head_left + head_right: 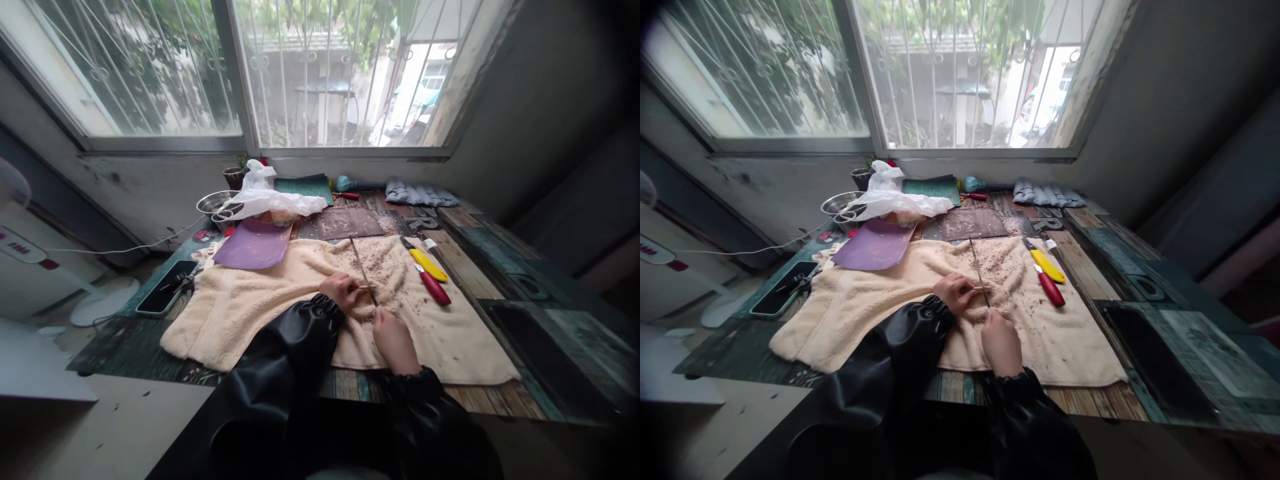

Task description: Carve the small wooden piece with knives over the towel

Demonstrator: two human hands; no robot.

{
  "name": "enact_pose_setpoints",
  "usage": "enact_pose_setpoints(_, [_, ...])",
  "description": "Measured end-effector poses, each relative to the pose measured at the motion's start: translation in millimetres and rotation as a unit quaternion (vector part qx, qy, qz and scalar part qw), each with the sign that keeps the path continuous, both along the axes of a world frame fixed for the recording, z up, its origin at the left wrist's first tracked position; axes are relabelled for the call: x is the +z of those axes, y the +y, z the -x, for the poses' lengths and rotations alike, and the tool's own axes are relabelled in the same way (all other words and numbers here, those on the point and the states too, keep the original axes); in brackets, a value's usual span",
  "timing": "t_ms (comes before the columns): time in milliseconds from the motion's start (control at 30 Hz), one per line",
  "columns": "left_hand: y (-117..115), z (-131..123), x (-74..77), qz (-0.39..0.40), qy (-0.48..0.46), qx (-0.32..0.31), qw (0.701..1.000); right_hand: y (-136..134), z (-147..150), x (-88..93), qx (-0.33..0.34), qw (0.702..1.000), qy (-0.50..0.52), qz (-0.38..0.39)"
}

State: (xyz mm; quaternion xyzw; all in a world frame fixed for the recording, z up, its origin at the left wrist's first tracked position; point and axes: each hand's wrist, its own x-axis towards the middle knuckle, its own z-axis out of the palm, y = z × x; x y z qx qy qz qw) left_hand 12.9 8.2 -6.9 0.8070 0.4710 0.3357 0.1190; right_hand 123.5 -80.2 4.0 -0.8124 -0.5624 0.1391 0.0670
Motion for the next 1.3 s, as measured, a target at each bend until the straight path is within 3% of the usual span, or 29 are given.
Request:
enact_pose_setpoints(100, [-0.9, -0.1, 0.9, 0.008, -0.001, 0.012, 1.000, 7.8, 1.9, 1.6, 0.004, 1.000, -0.002, -0.016])
enact_pose_setpoints(233, [0.9, 0.6, 2.2, 0.024, 0.002, 0.035, 0.999, -2.7, -1.1, -2.5, 0.001, 1.000, 0.011, 0.004])
enact_pose_setpoints(400, [0.3, 1.3, 1.6, 0.009, 0.003, -0.009, 1.000, -1.7, -0.4, 0.7, 0.000, 1.000, 0.014, 0.001])
enact_pose_setpoints(600, [0.9, 1.5, 2.8, 0.030, 0.000, 0.021, 0.999, -4.7, 4.7, 3.2, -0.011, 1.000, 0.003, 0.020])
enact_pose_setpoints(1067, [2.0, 3.2, -0.1, 0.016, -0.002, -0.001, 1.000, -13.5, 6.8, 0.5, -0.010, 0.999, -0.026, 0.017])
enact_pose_setpoints(1300, [0.2, 1.9, -1.4, 0.004, 0.002, -0.033, 0.999, 2.2, 9.9, 7.4, -0.022, 1.000, -0.011, 0.005])
